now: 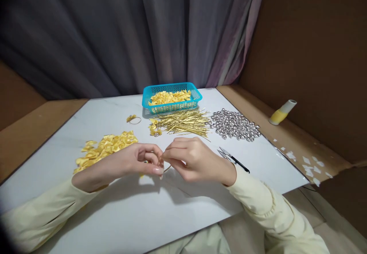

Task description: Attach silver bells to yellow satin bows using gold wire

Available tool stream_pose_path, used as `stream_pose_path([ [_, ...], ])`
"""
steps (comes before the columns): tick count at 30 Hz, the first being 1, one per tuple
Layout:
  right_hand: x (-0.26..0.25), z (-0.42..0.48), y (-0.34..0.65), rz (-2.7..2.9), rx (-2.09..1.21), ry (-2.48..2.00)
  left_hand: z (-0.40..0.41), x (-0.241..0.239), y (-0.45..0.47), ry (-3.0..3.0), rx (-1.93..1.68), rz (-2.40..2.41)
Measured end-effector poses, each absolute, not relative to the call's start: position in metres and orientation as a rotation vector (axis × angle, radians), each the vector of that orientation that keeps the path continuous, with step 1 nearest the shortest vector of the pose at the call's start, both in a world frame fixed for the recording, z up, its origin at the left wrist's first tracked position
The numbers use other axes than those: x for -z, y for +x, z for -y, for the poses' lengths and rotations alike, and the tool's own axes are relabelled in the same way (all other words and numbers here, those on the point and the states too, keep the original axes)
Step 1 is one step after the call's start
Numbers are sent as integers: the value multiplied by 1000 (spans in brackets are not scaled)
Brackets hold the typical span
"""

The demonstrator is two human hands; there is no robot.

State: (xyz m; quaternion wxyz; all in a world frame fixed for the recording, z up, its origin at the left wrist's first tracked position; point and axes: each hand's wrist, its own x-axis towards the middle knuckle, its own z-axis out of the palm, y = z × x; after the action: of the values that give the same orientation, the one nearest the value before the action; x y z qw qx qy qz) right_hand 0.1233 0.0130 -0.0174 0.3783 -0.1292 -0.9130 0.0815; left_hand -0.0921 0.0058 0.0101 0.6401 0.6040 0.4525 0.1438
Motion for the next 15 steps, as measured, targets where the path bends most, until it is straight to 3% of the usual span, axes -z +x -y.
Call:
stream_pose_path([
  [8, 7, -20, 131, 1884, -1411, -486, -3, -12, -91, 1504, -459, -980],
  [15, 21, -29, 132, 1680, -1839, -372, -6, -11, -100, 1362, -374, -754],
])
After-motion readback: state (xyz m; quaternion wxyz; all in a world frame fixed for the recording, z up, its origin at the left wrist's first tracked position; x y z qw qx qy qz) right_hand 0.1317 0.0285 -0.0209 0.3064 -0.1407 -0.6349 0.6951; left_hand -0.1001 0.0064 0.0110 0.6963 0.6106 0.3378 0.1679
